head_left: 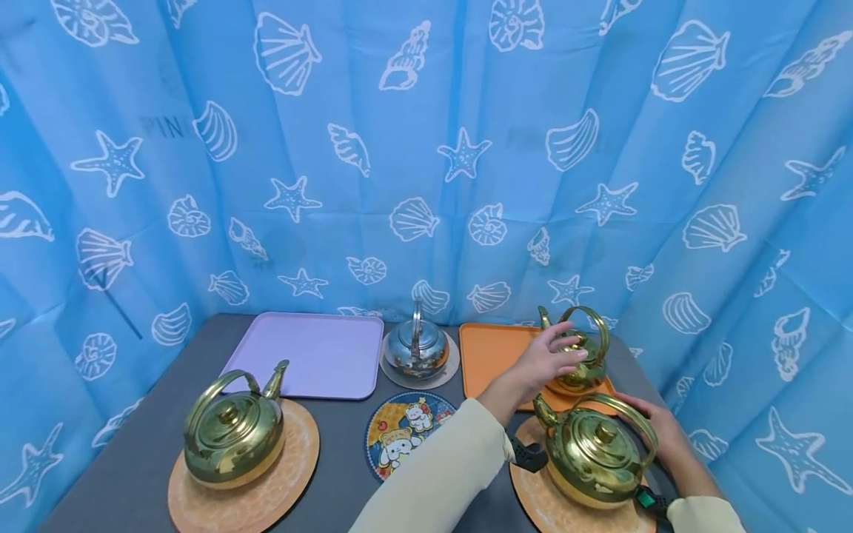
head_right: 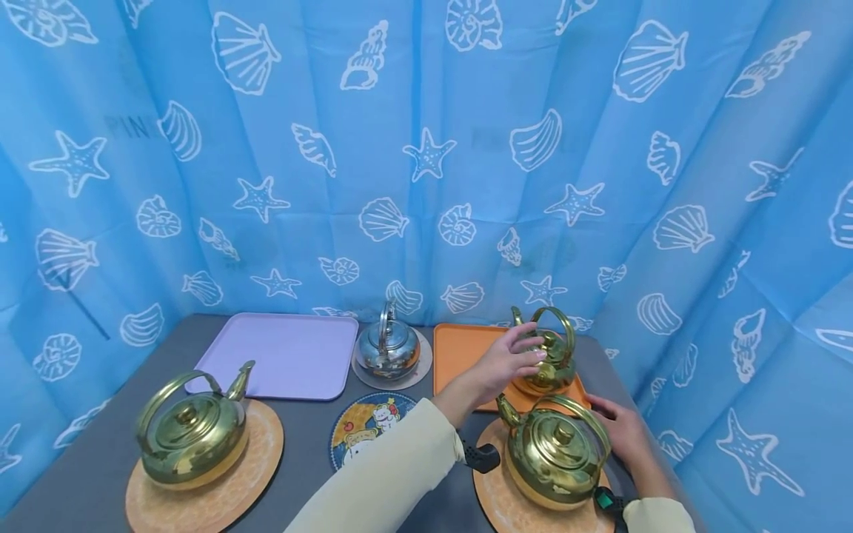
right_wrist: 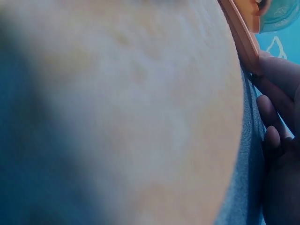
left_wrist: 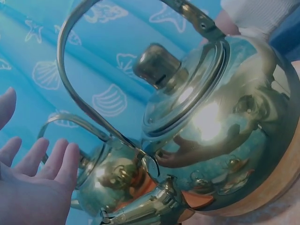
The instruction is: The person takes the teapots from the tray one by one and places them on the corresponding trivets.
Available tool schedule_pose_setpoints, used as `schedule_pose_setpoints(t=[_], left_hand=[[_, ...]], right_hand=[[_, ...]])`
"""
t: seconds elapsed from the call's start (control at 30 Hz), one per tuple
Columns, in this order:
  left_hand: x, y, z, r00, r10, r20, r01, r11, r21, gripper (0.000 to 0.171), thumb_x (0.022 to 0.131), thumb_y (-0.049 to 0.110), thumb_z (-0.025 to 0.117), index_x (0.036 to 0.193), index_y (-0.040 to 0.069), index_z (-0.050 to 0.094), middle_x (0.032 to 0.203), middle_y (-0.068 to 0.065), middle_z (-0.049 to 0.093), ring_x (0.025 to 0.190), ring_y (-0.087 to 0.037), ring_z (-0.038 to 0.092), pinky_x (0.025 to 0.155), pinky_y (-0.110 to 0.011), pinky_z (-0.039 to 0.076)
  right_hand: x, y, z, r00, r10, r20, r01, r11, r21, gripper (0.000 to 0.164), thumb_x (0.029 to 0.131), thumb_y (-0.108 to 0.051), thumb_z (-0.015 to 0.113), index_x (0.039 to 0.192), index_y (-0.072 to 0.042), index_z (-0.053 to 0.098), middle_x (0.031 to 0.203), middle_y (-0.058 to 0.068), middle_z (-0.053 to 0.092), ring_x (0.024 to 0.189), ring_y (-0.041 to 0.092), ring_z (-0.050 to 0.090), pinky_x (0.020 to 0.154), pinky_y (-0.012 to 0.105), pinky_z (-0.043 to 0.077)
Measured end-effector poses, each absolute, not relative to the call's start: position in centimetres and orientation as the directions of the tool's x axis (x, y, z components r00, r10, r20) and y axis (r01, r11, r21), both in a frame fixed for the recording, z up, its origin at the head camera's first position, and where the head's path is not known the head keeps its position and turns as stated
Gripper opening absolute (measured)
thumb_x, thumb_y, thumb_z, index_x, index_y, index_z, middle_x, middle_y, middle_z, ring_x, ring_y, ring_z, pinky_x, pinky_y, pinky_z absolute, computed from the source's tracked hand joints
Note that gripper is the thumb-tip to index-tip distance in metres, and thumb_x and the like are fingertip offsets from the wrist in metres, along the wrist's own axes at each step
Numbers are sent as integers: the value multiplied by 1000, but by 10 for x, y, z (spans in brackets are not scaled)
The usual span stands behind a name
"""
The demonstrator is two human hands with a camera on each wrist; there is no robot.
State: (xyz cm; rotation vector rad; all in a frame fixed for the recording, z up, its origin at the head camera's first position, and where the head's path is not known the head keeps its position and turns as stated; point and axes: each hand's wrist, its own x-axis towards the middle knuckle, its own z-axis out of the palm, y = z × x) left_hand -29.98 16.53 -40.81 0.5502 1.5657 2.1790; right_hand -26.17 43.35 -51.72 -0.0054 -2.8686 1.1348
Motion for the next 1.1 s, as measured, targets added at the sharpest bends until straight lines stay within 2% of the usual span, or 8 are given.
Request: schedule_pose_setpoints(t=[0.3,0.5,0.83,0.97,1.1], left_hand=[[-311,173,-416,-858,511,50,-97,-258,961,54,95,13,64,145,17,43,140,-10,50,111,-19,60,100,-48,44],[-317,178,-414,-854,519,24,-133,-262,956,60,94,14,66,148,16,38,142,-10,49,117,-20,57,103,-50,40],[-317,183,-405,-783,623,6,-197,-257,946,76,96,13,63,156,22,17,150,-6,40,132,-20,45,108,-48,35],[-316,182,-404,-769,639,-16,-224,-246,943,78,96,11,62,157,22,15,152,-5,38,134,-20,42,110,-48,32],[-315,183,-406,-760,649,-29,-236,-233,943,78,96,9,62,156,22,16,151,-4,39,132,-20,45,110,-48,31]], right_hand=[[-261,436,-518,-998,32,47,-7,746,-665,60,101,-38,53,139,9,46,137,36,43,123,56,38,97,61,37],[-260,436,-518,-997,42,70,-15,756,-655,59,100,-36,54,137,10,47,136,36,43,124,56,38,98,62,35],[-257,436,-518,-992,30,123,-55,776,-628,54,101,-31,55,135,11,49,132,37,47,120,57,42,96,61,37],[-259,435,-519,-991,29,128,-55,796,-602,54,101,-32,55,134,10,50,131,37,48,119,57,42,95,61,38],[-260,433,-519,-991,21,131,-63,796,-603,54,100,-32,56,134,10,51,130,36,50,119,56,43,95,61,38]])
